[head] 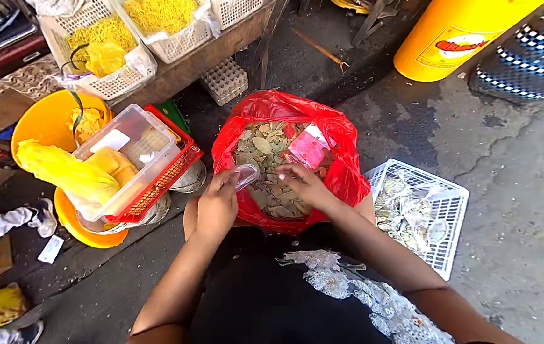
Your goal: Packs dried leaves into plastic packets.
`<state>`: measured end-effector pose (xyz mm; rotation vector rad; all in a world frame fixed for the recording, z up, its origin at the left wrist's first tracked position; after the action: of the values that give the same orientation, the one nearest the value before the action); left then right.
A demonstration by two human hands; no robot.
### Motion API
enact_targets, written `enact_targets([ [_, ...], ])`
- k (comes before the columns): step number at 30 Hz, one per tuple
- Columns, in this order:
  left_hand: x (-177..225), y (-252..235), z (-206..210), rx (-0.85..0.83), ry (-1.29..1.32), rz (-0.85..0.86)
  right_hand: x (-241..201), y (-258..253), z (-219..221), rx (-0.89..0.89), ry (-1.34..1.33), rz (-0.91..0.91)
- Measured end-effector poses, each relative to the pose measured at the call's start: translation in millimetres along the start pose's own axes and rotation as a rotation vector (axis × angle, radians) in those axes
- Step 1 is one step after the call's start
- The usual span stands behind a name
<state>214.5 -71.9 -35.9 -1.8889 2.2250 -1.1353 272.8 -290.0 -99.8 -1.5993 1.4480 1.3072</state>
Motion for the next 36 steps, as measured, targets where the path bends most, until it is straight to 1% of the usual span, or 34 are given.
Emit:
enact_targets([
  [2, -12.3, 0.0, -11.6, 0.021, -0.019, -0.068, 14.4, -15.2, -0.9, -0.101, 0.172, 0.055],
  [4, -17.3, -2.7, -18.7, 0.046, 0.000, -0.107, 20.2, -27.6, 7.7, -0.199, 0.369, 0.004],
  [6, -15.4, -3.1, -21.9, 0.073, 0.024, -0.115, 20.0, -35.0, 23.8, -0.249, 0.590, -0.061],
  [7, -13.0, -2.1, -22.5, 0.082, 0.035, -0.115, 19.6, -35.7, 33.2, -0.278, 0.688, -0.058],
  [11, -5.9, -1.6, -24.2, 0.097, 0.074, -0.111, 6.3, -25.3, 60.3, -0.379, 0.828, -0.033],
  [14, -12.1, 4.4, -22.3, 0.082, 0.087, -0.150, 8.5, -17.8, 69.7, -0.392, 0.846, -0.048],
  [17, -14.5, 7.0, -18.7, 0.071, 0.091, -0.145, 12.2, -19.1, 65.0, -0.330, 0.854, -0.040],
  [19, -12.5, 3.3, -23.2, 0.095, 0.076, -0.123, -3.1, -21.4, 44.0, -0.207, 0.813, -0.072],
  [21, -10.7, 0.8, -29.9, 0.128, 0.092, -0.096, -20.9, -17.4, 19.9, 0.002, 0.753, -0.219],
  [22, -10.3, -0.8, -32.2, 0.154, 0.104, -0.063, -25.4, -16.0, 11.3, 0.066, 0.740, -0.277],
  [23, -10.1, -1.7, -32.9, 0.170, 0.100, -0.023, -25.5, -15.7, 6.5, 0.059, 0.751, -0.274],
  [26, -6.7, -1.2, -27.9, 0.157, 0.032, 0.106, -5.3, -18.2, 3.7, -0.104, 0.777, -0.098],
  [28, -5.6, 0.9, -24.1, 0.147, 0.014, 0.125, 4.6, -17.4, 2.3, -0.130, 0.694, -0.041],
  [31, -6.5, 4.4, -23.4, 0.156, -0.008, 0.102, 13.7, -12.8, 6.4, -0.123, 0.654, -0.043],
  [36, -9.1, 4.2, -27.6, 0.146, -0.016, 0.053, 12.8, -7.7, 34.7, -0.245, 0.700, -0.107],
])
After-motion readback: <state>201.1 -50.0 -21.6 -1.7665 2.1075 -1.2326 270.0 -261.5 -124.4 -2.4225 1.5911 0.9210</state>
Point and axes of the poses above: each hand's wrist, its own y-axis away from the middle knuckle, its own z-axis out of the palm, x = y × z, the point moved 6 cm from there along -y, towards the middle knuckle, and after that the axes turned 12 degrees about x, right-handed, at the moved point
